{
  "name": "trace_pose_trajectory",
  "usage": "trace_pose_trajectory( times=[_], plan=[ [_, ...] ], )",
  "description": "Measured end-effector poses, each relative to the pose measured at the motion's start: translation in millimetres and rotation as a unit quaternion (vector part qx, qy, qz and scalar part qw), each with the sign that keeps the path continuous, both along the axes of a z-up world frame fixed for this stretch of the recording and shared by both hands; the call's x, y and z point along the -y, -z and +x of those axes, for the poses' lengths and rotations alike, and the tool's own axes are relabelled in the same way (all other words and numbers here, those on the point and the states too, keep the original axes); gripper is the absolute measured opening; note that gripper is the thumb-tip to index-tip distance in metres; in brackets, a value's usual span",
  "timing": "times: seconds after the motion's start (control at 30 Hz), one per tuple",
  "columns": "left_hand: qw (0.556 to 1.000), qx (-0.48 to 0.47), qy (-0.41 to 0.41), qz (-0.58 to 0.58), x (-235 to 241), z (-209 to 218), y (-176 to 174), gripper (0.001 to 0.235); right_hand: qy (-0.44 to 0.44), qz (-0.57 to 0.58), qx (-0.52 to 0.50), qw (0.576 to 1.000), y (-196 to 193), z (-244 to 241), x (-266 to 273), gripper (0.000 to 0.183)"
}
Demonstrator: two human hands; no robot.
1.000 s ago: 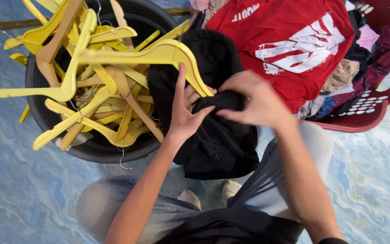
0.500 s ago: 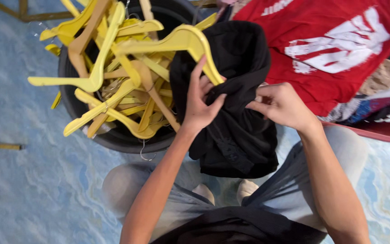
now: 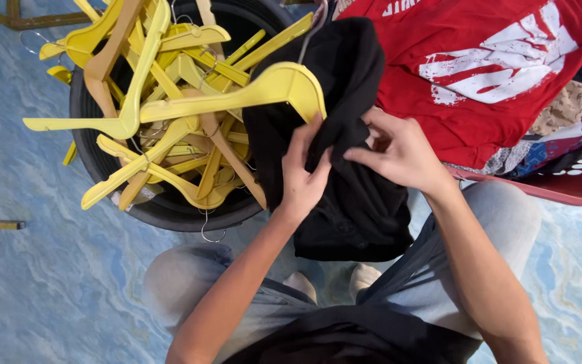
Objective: The person sits on the floor and repeatedly picks up clothes from a laundry basket, places each item on a hanger, and hangs it on a nearby clothing rack. The person handles a black hoodie, a red t-shirt, and a patterned top, using yellow and wooden hangers.
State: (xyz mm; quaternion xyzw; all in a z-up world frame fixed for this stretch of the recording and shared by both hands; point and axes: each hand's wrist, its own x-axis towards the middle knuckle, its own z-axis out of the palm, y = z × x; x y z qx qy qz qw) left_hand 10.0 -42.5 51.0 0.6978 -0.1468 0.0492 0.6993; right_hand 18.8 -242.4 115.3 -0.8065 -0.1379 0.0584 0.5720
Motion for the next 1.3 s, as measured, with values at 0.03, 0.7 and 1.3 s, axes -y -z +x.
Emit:
trace_pose_trajectory(
  times=[0.03,0.7,1.3],
  plan=[
    [1.000,-0.007,-0.003,-0.001,3.5,-1.5,2.5,0.053,0.023,-0.030,0.017,0.999,0.7,0.9,0.2,0.034],
    [0.940,-0.228,-0.041,-0.250,-40.3,41.1,-18.8,0.033,0.023,-0.098,0.055,0.993,5.4,4.0,-1.4,0.040],
    [0.964,-0.193,0.008,-0.183,-19.3,18.7,-17.5,0.056,-0.025,-0.180,-0.115,0.977,13.1,5.8,10.4,0.079]
  ],
)
